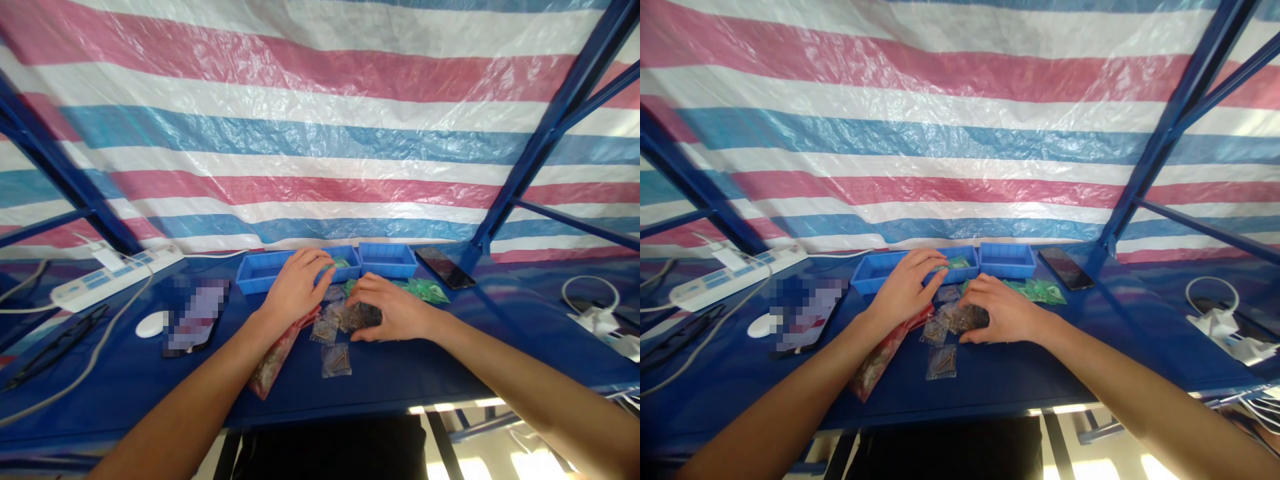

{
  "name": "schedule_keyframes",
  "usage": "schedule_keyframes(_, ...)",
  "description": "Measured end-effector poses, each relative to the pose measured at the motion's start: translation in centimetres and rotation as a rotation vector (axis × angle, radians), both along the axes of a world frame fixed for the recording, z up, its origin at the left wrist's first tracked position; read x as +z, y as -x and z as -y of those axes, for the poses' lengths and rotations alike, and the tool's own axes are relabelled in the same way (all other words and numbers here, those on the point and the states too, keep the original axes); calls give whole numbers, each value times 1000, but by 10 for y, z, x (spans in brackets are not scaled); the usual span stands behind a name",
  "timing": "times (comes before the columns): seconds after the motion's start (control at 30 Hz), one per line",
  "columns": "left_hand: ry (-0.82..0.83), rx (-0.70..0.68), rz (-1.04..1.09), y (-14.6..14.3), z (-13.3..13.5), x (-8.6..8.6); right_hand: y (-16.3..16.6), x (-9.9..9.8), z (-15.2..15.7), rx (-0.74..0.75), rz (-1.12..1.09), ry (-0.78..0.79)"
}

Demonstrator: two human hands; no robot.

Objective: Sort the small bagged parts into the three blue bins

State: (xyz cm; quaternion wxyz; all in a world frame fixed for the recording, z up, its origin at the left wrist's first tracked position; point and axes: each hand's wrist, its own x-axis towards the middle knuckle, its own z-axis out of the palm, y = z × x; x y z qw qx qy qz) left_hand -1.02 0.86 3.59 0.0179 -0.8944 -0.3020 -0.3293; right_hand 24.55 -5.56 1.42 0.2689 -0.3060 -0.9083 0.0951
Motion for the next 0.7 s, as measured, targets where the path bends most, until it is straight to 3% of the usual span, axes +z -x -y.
schedule_keyframes(0.7,1,-80,-6,-5,12,-5,8,-6,0,-12,55,-14)
